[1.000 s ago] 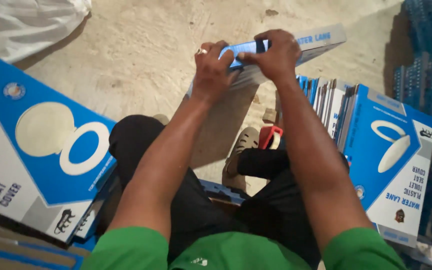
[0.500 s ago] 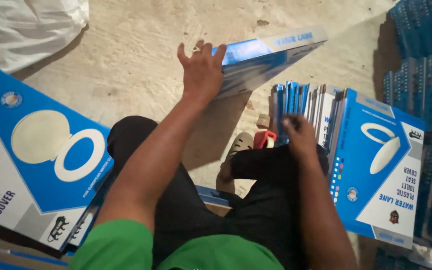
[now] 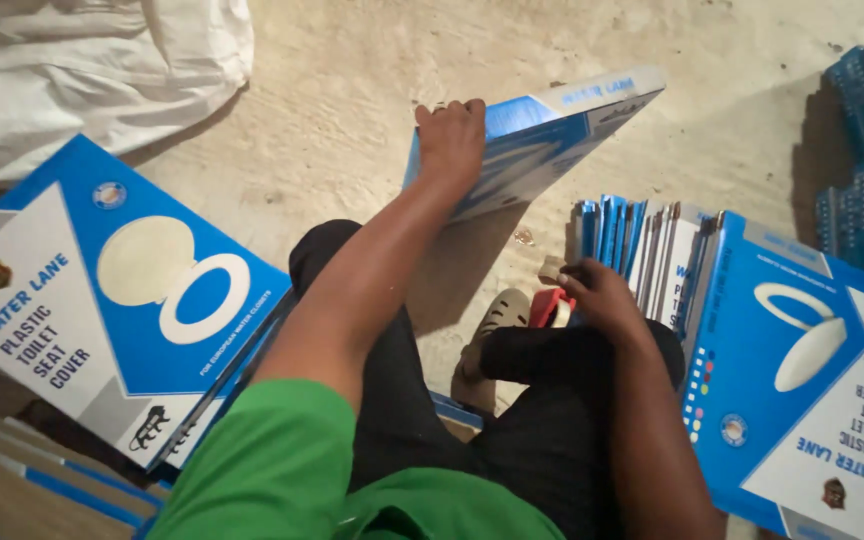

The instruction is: The person sits on the floor and repeatedly folds and tapes cardboard boxes labeled 'Water Lane Plastic Toilet Seat Cover' using a handheld tape dispenser. The person picks up each box, folds the flaps, applies tape to seal the box, and places it aside.

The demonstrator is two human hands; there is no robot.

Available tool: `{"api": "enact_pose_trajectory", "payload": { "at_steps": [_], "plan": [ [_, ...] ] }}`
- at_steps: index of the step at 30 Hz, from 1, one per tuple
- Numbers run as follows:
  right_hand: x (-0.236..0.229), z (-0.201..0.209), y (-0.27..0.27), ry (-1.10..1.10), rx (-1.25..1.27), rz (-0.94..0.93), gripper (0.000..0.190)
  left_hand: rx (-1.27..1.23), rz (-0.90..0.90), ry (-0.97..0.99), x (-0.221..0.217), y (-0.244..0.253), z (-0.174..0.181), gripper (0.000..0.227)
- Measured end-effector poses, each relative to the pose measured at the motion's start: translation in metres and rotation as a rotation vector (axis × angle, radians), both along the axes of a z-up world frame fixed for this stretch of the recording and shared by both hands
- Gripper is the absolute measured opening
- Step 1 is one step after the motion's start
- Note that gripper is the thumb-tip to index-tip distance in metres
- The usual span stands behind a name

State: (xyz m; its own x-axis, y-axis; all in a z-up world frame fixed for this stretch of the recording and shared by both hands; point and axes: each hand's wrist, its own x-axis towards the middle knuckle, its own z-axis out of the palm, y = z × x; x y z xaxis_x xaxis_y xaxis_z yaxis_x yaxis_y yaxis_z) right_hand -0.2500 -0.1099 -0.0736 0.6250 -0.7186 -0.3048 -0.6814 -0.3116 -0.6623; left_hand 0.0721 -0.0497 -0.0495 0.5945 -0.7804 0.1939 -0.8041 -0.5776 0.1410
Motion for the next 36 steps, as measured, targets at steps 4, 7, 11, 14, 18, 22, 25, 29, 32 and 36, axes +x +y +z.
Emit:
{"api": "enact_pose_trajectory", "payload": {
  "at_steps": [4,7,11,14,18,22,25,29,32,36],
  "plan": [
    [0.010,-0.004,0.008,0.086,-0.019,0.152,0.039,-0.029,0.011,0.091,-0.004,-0.018,0.015,0.105],
    [0.019,-0.003,0.015,0.075,-0.020,0.198,0.041,-0.111,-0.030,0.209,-0.008,-0.022,0.018,0.060],
    [0.018,-0.009,0.018,0.022,0.034,0.174,0.041,-0.153,-0.016,0.232,0.013,-0.007,0.012,0.047],
    [0.016,-0.008,0.008,-0.031,0.080,0.197,0.041,-0.446,0.137,0.163,0.066,0.031,0.012,0.062],
    [0.008,-0.010,0.003,0.076,0.043,0.221,0.046,-0.894,0.321,0.451,0.130,0.146,-0.013,0.066],
    [0.018,-0.016,-0.015,0.121,0.031,0.286,0.050,-1.223,0.298,0.451,0.145,0.276,-0.028,0.078],
    [0.006,-0.028,-0.024,0.191,0.062,0.300,0.048,-1.075,0.404,-0.036,0.122,0.371,-0.036,0.082],
    [0.007,-0.040,-0.032,0.173,0.105,0.325,0.046,-0.505,0.437,-0.577,0.062,0.459,-0.060,0.066],
    [0.010,-0.043,-0.036,0.221,0.106,0.286,0.046,-0.223,0.545,-0.479,0.019,0.487,-0.109,0.054],
    [-0.001,-0.047,-0.031,0.217,0.131,0.289,0.047,0.090,0.720,-0.234,-0.025,0.494,-0.181,0.047]
  ]
}}
